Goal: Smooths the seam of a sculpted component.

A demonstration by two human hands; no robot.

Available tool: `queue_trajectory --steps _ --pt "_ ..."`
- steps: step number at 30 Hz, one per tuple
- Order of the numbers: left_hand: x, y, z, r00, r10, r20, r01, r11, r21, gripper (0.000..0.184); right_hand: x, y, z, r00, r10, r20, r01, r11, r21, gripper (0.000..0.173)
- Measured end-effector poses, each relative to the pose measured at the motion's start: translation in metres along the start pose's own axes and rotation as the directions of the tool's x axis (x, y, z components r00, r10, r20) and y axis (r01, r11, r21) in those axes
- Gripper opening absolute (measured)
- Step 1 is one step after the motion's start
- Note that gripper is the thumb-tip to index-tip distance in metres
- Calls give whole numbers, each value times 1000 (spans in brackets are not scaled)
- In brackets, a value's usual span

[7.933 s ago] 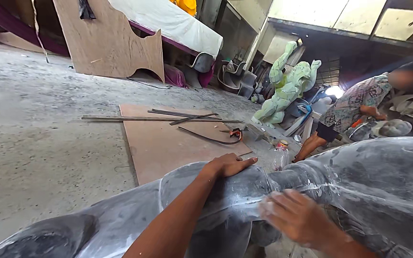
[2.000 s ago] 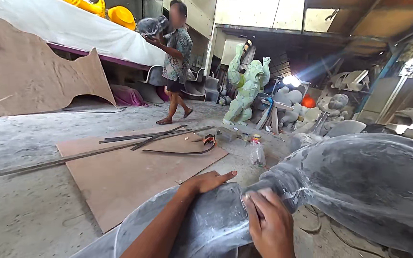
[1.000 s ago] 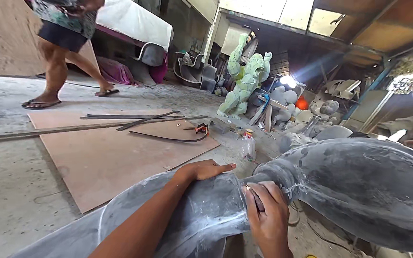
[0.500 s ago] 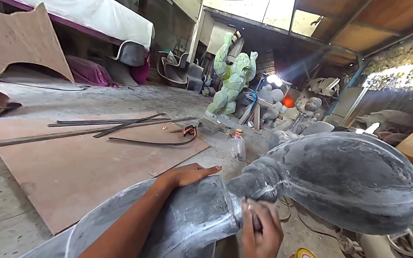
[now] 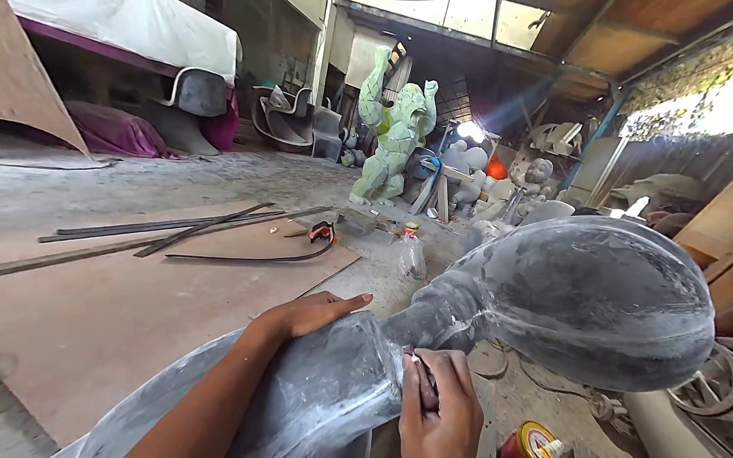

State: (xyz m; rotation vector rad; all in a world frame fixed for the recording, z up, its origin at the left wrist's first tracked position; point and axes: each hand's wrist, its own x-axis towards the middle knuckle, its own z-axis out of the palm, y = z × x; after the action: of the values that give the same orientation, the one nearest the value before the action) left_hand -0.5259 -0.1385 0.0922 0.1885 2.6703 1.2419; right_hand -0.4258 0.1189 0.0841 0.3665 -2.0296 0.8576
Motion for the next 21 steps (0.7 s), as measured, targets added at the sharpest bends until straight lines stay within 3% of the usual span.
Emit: queue_trajectory --steps 4,8,14,18,21 --pt "-2 2 3 1000 5 -1 -5 1000 14 89 32 17 -3 997 66 -37 -67 997 -47 19" --pt "2 -3 -2 1000 2 3 -2 999 40 92 -8 -5 -3 997 18 69 -19 1000 17 17" --pt "2 -6 -8 1000 -4 1 4 999 49 92 27 13 16 994 69 -82 -67 998 21 18" --pt "1 -4 -13 1000 9 22 -10 999 39 89 -21 21 27 989 -87 -118 114 961 252 14" --pt "2 -7 -13 1000 12 24 -13 999 45 90 -6 36 35 965 -211 -157 244 940 238 13"
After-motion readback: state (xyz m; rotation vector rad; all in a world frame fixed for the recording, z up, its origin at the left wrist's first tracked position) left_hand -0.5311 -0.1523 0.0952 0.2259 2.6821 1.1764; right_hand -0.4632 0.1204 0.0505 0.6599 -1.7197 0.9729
